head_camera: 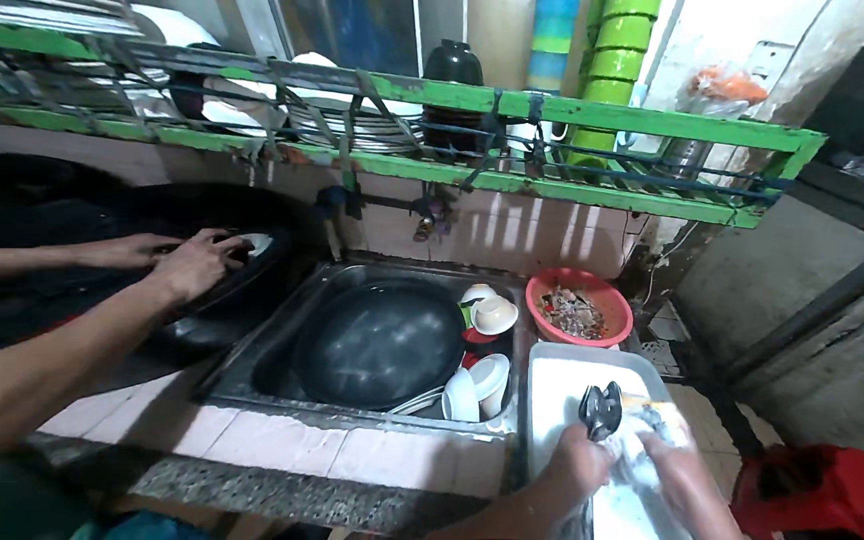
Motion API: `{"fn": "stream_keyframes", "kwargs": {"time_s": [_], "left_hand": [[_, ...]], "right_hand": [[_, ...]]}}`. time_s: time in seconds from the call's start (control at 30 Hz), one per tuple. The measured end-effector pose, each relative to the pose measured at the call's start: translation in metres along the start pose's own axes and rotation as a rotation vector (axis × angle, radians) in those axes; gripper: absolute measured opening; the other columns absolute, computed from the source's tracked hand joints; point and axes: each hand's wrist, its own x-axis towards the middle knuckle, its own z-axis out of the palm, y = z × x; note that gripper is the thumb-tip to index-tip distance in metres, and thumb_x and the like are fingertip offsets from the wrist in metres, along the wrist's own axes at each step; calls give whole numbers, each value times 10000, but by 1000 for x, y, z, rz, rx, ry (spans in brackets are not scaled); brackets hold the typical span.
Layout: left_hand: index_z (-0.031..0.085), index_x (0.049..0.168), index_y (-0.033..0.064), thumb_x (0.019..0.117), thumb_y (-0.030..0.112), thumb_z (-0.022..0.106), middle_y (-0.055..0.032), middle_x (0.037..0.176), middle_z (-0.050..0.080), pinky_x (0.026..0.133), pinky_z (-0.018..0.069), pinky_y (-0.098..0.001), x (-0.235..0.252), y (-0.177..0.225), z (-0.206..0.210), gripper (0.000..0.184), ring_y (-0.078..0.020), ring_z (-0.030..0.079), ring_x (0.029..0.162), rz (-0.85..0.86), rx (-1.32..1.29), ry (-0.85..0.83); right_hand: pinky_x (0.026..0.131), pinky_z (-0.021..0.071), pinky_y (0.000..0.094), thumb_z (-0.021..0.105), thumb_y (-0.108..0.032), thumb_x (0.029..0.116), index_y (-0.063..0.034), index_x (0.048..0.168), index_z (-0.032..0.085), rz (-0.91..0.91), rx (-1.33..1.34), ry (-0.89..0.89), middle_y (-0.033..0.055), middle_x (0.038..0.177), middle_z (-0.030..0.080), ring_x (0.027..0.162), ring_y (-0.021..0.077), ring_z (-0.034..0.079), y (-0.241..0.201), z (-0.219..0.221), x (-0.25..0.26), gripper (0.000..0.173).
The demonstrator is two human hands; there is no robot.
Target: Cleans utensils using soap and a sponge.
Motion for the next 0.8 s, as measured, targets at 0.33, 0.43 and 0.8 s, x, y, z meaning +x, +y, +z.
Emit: {"fn": "stream_keyframes", "kwargs": {"time_s": [0.33,0.43,0.8], "left_hand": [[576,1149,17,999,138,659,-17,721,577,490,488,-225,-2,4,-5,209,-86,537,501,-30,-232,-121],[591,1130,31,1025,143,610,-12,725,600,504,511,-216,-8,5,-4,155,-84,563,515,21,-260,-289],[578,1131,37,1053,200,580,4,715,537,461,446,-203,-3,7,-1,180,-62,467,465,-83,-180,-162]], "right_hand": [[985,525,413,651,-199,956,31,1481,397,-165,85,69,214,1354,570,1178,238,606,-22,-32,35,628],[988,533,474,726,-265,884,-1,1435,491,-147,-105,-105,197,1300,623,1154,264,636,-19,-33,23,655],[909,566,415,711,-131,908,46,1474,414,-75,92,52,198,1245,632,1048,223,662,-15,-3,-7,663]]}}
